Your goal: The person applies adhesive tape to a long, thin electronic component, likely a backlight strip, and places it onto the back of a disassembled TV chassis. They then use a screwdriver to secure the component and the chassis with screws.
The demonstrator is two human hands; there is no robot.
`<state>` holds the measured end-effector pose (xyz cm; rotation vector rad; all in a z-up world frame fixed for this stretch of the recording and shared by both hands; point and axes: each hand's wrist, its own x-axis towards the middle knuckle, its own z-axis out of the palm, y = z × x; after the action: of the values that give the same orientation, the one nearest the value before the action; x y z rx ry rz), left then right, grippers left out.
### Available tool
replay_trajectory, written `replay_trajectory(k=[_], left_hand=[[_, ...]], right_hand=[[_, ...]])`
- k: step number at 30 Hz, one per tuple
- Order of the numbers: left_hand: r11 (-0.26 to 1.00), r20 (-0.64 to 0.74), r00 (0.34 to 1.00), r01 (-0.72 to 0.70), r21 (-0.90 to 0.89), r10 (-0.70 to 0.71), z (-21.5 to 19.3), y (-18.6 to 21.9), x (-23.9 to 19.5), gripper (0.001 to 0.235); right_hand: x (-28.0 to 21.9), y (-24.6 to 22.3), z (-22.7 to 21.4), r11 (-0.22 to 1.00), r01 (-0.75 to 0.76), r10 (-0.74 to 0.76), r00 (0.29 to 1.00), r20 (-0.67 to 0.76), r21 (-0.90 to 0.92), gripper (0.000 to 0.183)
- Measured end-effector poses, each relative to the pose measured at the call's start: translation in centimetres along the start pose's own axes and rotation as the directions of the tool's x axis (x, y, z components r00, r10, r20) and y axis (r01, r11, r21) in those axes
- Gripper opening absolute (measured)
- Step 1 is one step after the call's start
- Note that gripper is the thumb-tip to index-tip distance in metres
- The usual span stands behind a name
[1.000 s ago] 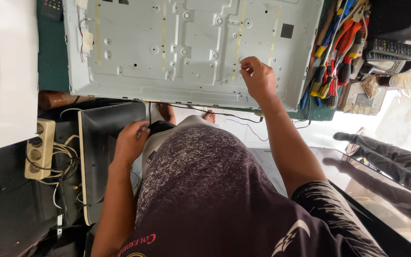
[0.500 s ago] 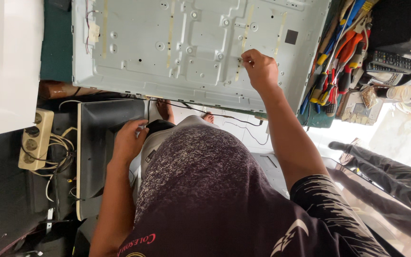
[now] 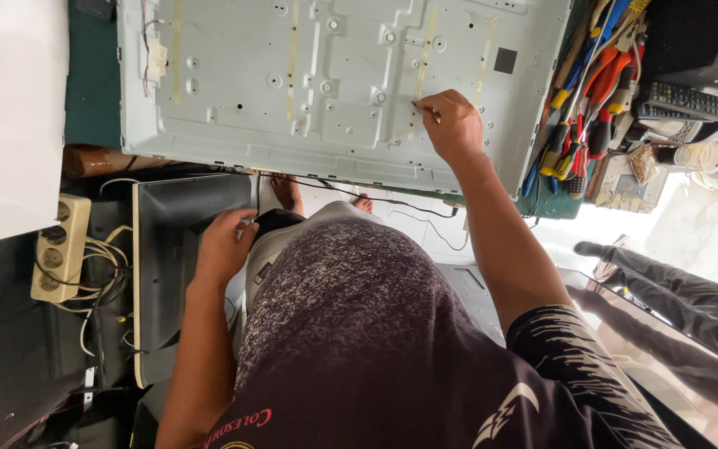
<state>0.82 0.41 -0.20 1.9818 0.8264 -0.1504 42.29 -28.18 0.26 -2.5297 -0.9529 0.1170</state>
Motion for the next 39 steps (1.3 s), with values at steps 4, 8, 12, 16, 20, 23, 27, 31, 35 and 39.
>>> replay_trajectory(k=[4, 8, 12, 16, 20, 23, 27, 31, 35, 39], left_hand=[[0.999, -0.007, 1.000, -0.025, 0.030, 0.025, 0.3, -0.6, 0.3, 0.029], [0.996, 0.025, 0.997, -0.074, 0.047, 0.073, 0.3, -1.2, 0.5, 0.029], [0.996, 0.080, 0.995, -0.066, 0.057, 0.061, -0.1, -0.7, 0.4, 0.030], [0.994, 0.061, 0.995, -0.078, 0.072, 0.073, -0.1, -0.9, 0.4, 0.030], [0.997, 0.068, 0.998, -0.021, 0.069, 0.016, 0.2, -1.7, 0.3, 0.032], [0.998, 0.070, 0.998, -0.011, 0.065, 0.007, 0.3, -1.5, 0.1, 0.031], [0.998, 0.063, 0.998, -0.020, 0.053, 0.016, 0.7, -1.9, 0.4, 0.030], [0.998, 0.078, 0.997, -0.021, 0.056, 0.017, 0.4, -1.1, 0.5, 0.032], [0.997, 0.059, 0.997, -0.046, 0.056, 0.042, 0.1, -0.9, 0.6, 0.029], [0.997, 0.063, 0.997, -0.044, 0.063, 0.040, 0.0, -0.9, 0.6, 0.029]], right_hand=[[0.1, 0.2, 0.2, 0.999, 0.000, 0.001, 1.000, -0.015, 0.045, 0.016], [0.9, -0.8, -0.4, 0.999, 0.022, -0.023, 1.000, 0.015, 0.027, 0.005], [1.5, -0.8, -0.2, 0.977, 0.166, -0.162, 0.986, 0.044, -0.133, 0.009], [1.5, -0.2, -0.1, 0.953, 0.227, -0.227, 0.974, 0.020, -0.201, 0.012], [2.2, -0.9, -2.1, 1.000, -0.006, 0.004, 0.969, 0.246, 0.009, 0.012], [2.3, -1.3, -2.7, 0.998, -0.058, 0.048, 0.953, 0.298, 0.024, 0.016], [2.5, -1.7, -2.6, 0.999, -0.049, 0.044, 0.961, 0.275, 0.010, 0.016], [3.0, -1.4, -2.2, 0.993, -0.118, 0.107, 0.951, 0.291, 0.023, 0.015], [3.6, -1.2, -2.2, 0.983, -0.145, 0.110, 0.957, 0.270, 0.113, 0.012], [4.0, -1.5, -2.7, 0.959, -0.256, 0.205, 0.925, 0.319, 0.125, 0.008]])
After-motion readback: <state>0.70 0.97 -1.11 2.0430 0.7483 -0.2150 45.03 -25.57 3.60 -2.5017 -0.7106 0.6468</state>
